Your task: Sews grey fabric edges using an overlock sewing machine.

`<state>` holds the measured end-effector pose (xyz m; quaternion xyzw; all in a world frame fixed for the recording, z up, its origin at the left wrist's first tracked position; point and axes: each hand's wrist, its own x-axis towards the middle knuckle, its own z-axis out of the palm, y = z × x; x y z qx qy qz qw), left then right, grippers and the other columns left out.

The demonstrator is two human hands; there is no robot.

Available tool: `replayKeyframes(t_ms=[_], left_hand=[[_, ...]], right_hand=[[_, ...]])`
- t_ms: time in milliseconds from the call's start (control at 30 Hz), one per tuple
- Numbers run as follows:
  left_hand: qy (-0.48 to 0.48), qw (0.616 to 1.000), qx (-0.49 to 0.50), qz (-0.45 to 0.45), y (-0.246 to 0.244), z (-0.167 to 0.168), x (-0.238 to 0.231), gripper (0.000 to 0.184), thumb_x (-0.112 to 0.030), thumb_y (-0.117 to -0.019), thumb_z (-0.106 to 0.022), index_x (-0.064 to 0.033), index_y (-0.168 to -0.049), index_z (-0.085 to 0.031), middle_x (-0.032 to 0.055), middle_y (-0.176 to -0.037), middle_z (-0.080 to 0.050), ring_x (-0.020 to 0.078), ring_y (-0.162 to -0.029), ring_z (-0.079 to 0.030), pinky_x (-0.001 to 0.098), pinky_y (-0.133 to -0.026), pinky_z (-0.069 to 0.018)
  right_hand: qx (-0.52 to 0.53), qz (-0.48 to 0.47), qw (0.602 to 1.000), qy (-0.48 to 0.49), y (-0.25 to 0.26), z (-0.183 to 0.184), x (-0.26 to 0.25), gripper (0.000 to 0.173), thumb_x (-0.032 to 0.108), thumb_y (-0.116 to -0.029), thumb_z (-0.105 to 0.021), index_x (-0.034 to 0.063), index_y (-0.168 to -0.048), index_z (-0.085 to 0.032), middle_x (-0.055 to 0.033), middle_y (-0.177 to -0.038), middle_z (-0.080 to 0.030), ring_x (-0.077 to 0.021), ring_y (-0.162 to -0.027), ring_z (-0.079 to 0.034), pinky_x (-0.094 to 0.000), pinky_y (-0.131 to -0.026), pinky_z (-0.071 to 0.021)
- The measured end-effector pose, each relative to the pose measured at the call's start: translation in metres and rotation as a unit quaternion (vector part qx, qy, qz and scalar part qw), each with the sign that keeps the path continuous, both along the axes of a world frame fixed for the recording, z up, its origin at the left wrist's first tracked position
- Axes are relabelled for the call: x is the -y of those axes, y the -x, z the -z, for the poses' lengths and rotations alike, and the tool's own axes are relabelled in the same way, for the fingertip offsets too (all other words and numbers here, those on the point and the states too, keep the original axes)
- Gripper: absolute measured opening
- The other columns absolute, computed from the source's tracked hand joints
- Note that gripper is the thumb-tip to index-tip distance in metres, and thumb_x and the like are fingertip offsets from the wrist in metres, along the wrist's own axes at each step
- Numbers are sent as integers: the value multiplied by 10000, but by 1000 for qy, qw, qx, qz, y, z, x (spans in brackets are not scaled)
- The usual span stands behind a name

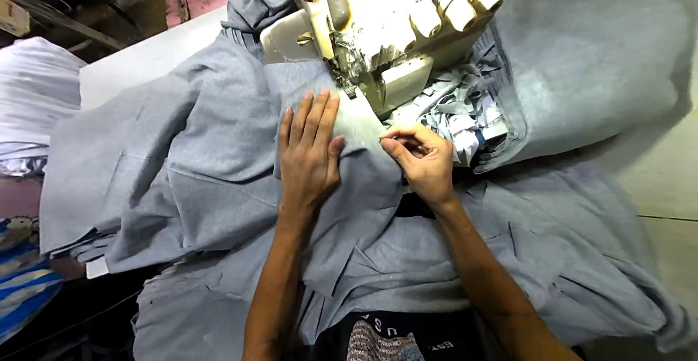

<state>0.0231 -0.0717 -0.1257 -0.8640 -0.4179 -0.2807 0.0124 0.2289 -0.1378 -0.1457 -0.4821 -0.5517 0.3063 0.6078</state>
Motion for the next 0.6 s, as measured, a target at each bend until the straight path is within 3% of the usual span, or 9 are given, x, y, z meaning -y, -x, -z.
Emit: replayKeyframes(t_ms=[133, 267, 333, 400, 500, 567, 600], left_hand=[[24, 999, 34, 27, 11, -5, -24, 573, -335, -1106, -191, -91, -1527, -493, 50, -1600, -460, 246, -1538, -319, 522, -1266, -201], [86, 992, 71, 61, 27, -12, -40, 569, -310, -1106, -184, -89, -1499, -530, 47, -1605, -452, 254, -1553, -283, 501, -1282, -189], [121, 987, 87, 57, 41, -15, -34, 542, -327, -1114, -230, -78, -1496, -524, 81, -1621, -413, 257, -1541, -302, 460, -1271, -246], [159, 979, 125, 38, 65, -13, -13, 532, -380, -1105, -344, -74, -1521, -471, 89, -1628, -381, 225, -1485, -385, 422, -1202, -361], [181, 973, 137, -48, 107, 9, 17, 723, -534, -1005, -557, -111, -1559, -363, 113, -1556, -434, 226, -1401, -466, 430, -1134, -441], [140, 979, 74, -131, 131, 37, 42, 726, -488, -952, -638, -71, -1505, -421, 192, -1441, -522, 348, -1322, -490, 543, -1103, -386], [117, 978, 52, -162, 141, 49, 52, 608, -420, -981, -632, -33, -1432, -503, 225, -1317, -590, 394, -1218, -546, 577, -1045, -418]], right_hand=[[14, 3, 1000, 18, 4, -10, -13, 130, 109, -975, -698, 65, -1096, -719, -6, -954, -732, -60, -753, -684, -207, -649, -589], [15, 1, 1000, 19, 6, -13, -19, 119, 112, -981, -689, 73, -1092, -706, -9, -860, -704, -61, -629, -631, -196, -530, -539], [12, -2, 1000, 21, 7, -14, -18, 121, 114, -987, -684, 70, -1099, -696, -14, -850, -696, -67, -618, -624, -199, -524, -539], [12, 4, 999, 33, 8, -15, -13, 122, 117, -989, -684, 75, -1104, -685, -17, -855, -695, -71, -618, -620, -199, -519, -530], [56, 6, 997, 57, 3, -14, 7, 151, 126, -1009, -653, 72, -1148, -677, -13, -986, -703, -73, -796, -672, -231, -685, -594], [110, -16, 989, 95, -6, -4, 38, 157, 172, -1017, -635, 86, -1133, -696, -5, -1075, -709, -82, -957, -683, -281, -829, -601], [148, -31, 979, 133, -11, 3, 59, 184, 247, -1019, -636, 115, -1118, -717, -1, -1087, -707, -95, -1015, -667, -312, -888, -579]])
